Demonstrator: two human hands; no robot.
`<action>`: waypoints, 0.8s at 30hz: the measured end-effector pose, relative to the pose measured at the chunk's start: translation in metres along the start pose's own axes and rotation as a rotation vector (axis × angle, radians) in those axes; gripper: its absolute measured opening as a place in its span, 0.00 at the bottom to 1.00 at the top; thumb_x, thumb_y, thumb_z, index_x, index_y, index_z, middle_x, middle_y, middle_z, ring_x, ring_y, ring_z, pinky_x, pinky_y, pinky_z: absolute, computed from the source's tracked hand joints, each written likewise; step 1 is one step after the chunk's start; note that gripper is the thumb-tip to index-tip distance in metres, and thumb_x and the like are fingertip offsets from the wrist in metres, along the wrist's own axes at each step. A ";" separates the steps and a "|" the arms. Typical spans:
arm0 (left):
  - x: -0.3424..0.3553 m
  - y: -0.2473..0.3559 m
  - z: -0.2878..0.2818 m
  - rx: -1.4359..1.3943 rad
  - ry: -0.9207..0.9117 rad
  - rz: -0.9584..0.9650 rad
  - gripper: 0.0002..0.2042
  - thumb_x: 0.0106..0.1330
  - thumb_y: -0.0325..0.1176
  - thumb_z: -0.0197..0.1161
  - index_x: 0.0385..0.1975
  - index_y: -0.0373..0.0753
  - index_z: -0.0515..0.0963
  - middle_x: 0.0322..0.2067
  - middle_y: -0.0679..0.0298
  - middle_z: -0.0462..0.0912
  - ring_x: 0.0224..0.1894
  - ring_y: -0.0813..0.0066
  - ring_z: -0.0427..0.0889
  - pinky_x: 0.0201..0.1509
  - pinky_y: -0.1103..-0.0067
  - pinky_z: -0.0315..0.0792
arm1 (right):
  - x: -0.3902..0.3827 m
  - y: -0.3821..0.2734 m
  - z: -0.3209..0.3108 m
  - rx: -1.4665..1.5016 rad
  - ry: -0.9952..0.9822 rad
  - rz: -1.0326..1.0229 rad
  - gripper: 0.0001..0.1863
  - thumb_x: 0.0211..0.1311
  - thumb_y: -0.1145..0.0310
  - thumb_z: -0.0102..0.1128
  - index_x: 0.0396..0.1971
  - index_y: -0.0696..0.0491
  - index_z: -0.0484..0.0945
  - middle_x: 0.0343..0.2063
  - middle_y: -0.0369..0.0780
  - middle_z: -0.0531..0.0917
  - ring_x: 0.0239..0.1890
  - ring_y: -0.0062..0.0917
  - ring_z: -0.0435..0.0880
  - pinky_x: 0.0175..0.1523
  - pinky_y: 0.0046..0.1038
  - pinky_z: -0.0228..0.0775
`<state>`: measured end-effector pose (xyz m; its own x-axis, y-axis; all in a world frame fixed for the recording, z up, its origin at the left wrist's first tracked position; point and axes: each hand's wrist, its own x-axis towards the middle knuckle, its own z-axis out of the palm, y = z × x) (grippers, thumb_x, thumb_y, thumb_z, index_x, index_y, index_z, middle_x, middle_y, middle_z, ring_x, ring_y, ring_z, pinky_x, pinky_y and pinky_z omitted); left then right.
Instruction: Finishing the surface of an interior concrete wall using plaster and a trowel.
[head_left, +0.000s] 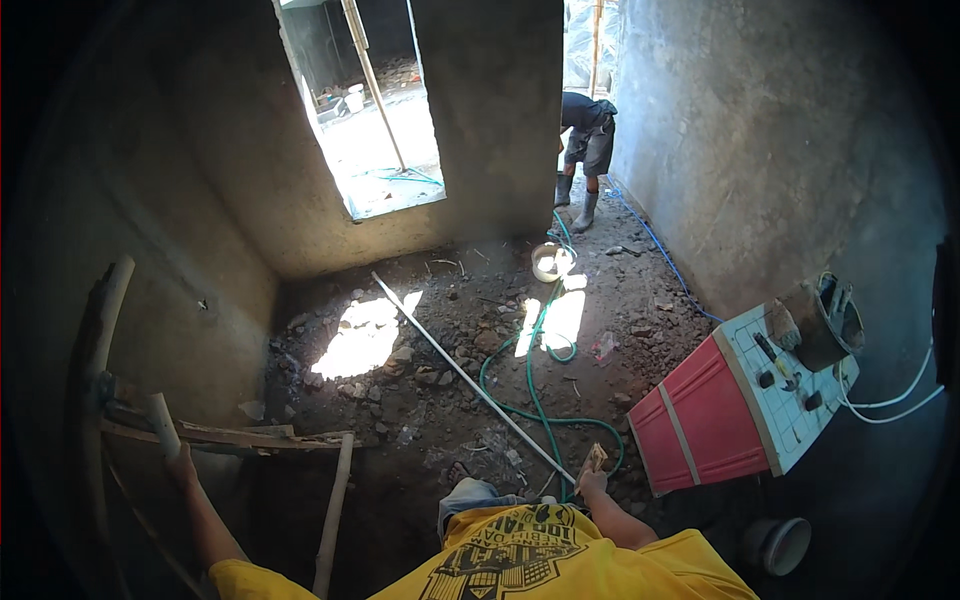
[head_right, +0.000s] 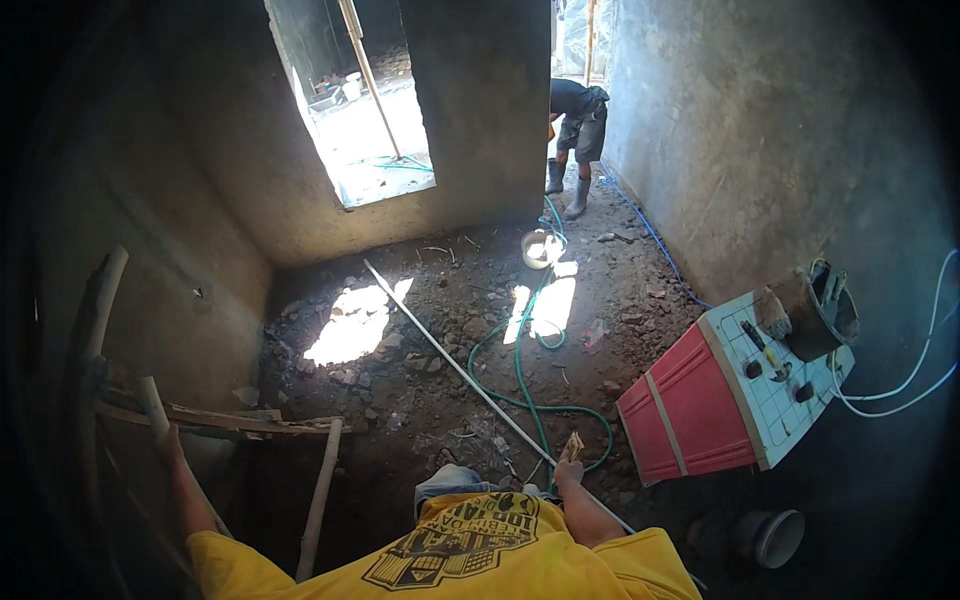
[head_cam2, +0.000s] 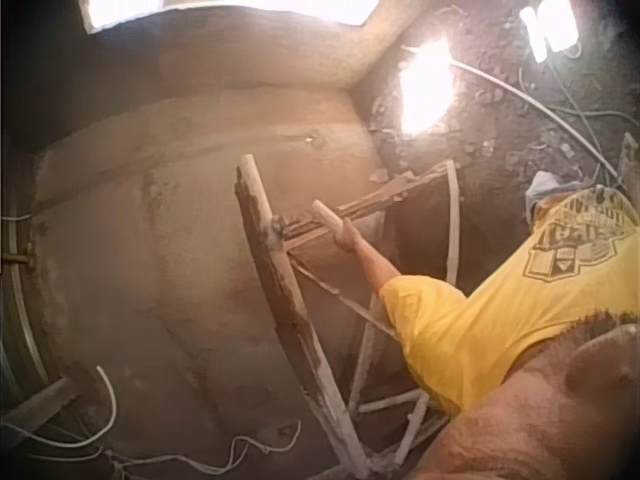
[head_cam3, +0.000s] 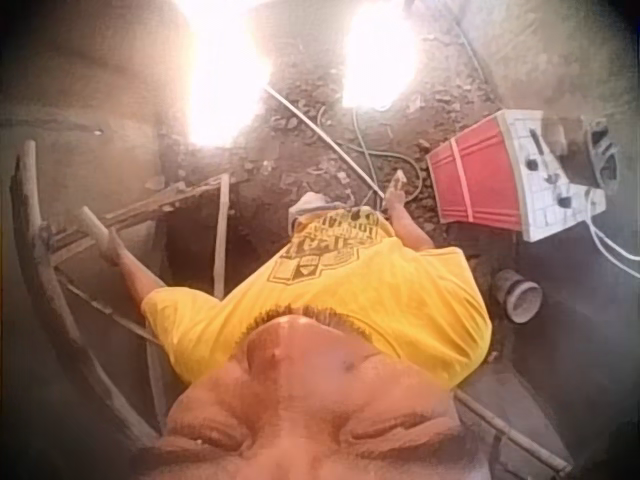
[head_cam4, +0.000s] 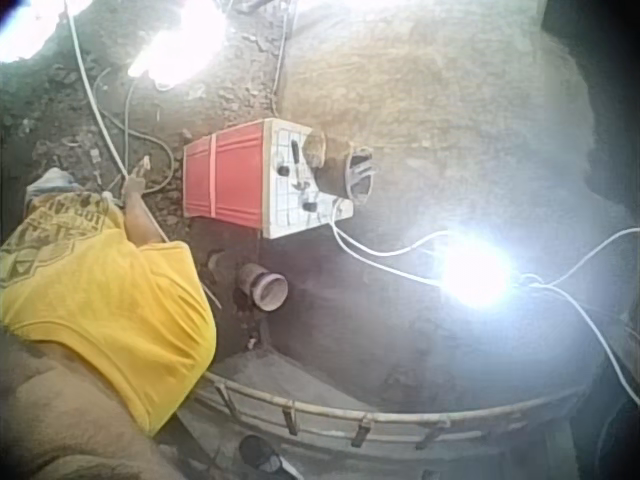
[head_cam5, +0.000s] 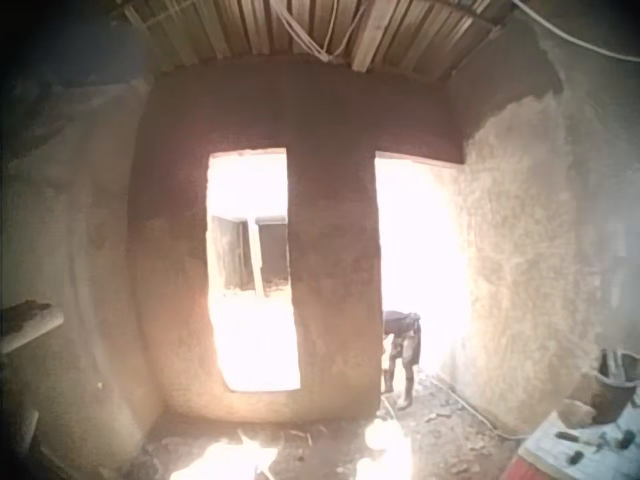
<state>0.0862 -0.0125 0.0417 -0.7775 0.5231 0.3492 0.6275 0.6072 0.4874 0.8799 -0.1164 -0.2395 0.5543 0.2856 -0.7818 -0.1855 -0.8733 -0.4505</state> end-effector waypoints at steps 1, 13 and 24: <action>-0.001 -0.001 0.002 -0.032 0.057 0.059 0.22 0.48 0.42 0.63 0.36 0.27 0.74 0.35 0.48 0.78 0.40 0.54 0.77 0.42 0.68 0.69 | 0.005 0.003 0.000 -0.015 0.003 -0.005 0.31 0.62 0.51 0.41 0.50 0.66 0.61 0.47 0.51 0.70 0.47 0.40 0.71 0.46 0.34 0.65; -0.007 0.004 0.006 -0.041 0.113 0.096 0.23 0.49 0.41 0.62 0.36 0.24 0.73 0.35 0.46 0.77 0.41 0.54 0.77 0.42 0.68 0.69 | 0.019 0.013 0.002 -0.100 0.076 -0.047 0.31 0.61 0.50 0.41 0.50 0.65 0.63 0.48 0.52 0.70 0.52 0.42 0.68 0.51 0.33 0.61; 0.006 -0.019 0.009 -0.061 0.081 0.102 0.23 0.50 0.40 0.61 0.37 0.23 0.72 0.36 0.46 0.77 0.41 0.55 0.77 0.43 0.69 0.68 | -0.001 0.002 -0.003 -0.086 0.039 -0.096 0.30 0.61 0.50 0.41 0.48 0.65 0.65 0.45 0.53 0.72 0.49 0.42 0.71 0.49 0.34 0.63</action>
<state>0.0698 -0.0152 0.0272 -0.7121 0.5291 0.4614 0.7016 0.5142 0.4932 0.8811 -0.1195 -0.2384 0.5973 0.3552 -0.7191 -0.0611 -0.8738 -0.4824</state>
